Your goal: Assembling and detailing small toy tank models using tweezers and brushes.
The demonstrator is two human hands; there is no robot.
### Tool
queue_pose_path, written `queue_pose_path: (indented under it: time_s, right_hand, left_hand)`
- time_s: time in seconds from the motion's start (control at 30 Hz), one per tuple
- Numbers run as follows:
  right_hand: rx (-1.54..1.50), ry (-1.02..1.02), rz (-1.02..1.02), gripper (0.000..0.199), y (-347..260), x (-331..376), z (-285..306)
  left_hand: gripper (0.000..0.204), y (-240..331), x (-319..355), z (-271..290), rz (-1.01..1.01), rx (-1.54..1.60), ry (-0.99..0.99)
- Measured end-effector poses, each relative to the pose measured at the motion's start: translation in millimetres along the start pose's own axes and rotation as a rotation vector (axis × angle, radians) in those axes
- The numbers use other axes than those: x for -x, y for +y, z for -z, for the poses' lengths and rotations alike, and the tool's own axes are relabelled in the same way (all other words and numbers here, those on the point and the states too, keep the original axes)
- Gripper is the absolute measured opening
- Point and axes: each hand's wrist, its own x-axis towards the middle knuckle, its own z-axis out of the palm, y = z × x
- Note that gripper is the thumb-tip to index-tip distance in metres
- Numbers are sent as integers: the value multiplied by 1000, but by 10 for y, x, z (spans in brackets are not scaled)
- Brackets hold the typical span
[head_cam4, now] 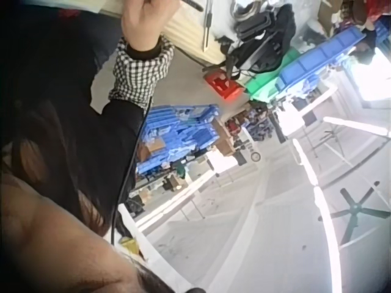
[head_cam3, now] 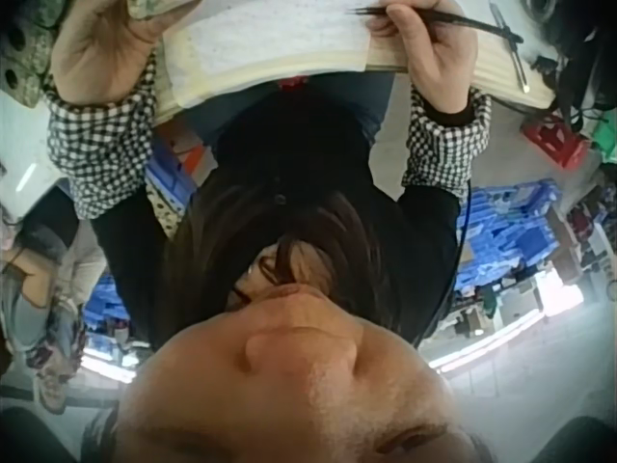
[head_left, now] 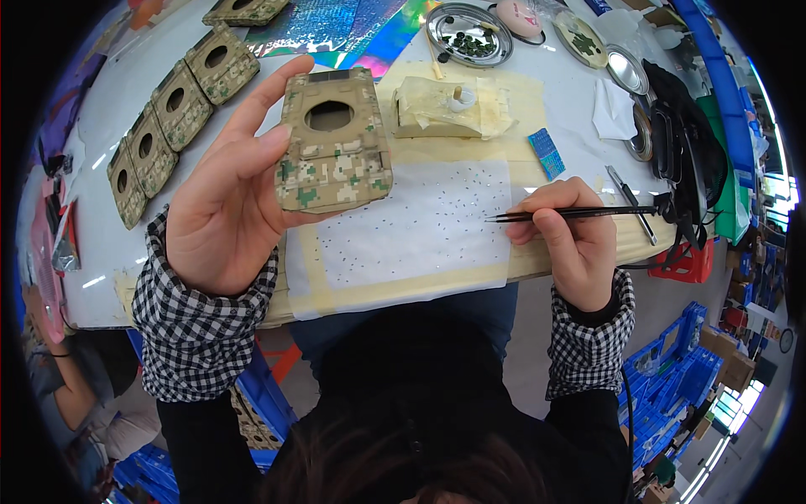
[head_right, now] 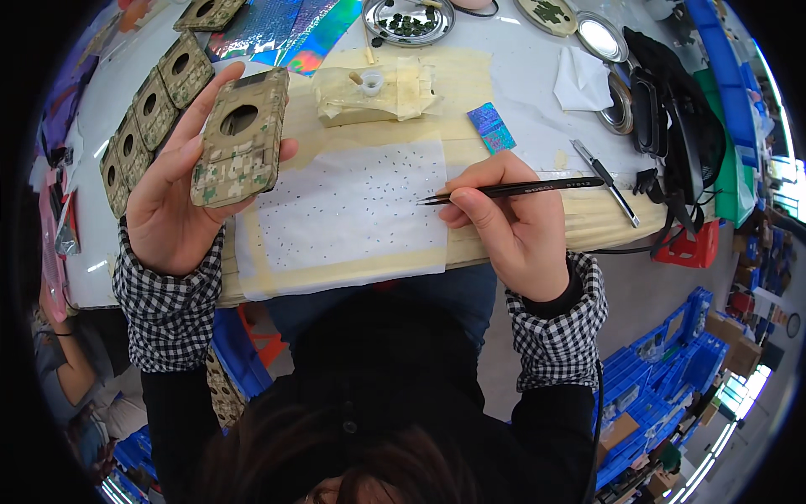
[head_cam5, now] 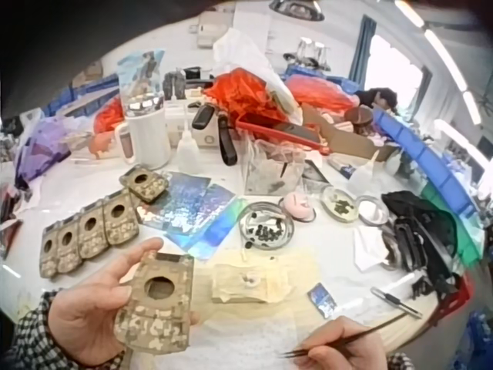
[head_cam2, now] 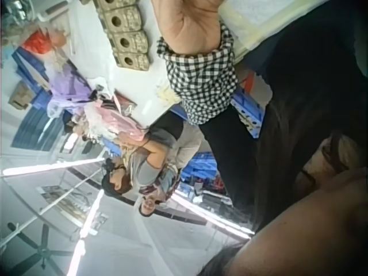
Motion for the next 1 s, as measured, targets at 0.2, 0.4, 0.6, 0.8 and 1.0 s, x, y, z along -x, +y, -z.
queue_pose_path:
  time_s: [0.2,0.4,0.6,0.8,1.0]
  right_hand:
    - [-2,1,8,11,18,-4,8]
    - [0,0,4,11,15,-4,9]
    - [-8,-2,7,11,20,5,16]
    - [-4,13,4,11,18,-1,9]
    - [-8,14,-4,11,14,-4,0]
  left_hand:
    - [65,-11,-2,-19,-2,3,5]
    - [66,-3,-1,-24,-1,-14,15]
    - [66,-10,-1,-21,-14,-25,15]
    - [66,-12,-1,-22,-7,-31,24]
    - [65,-10,-2,1,-5,-39,6]
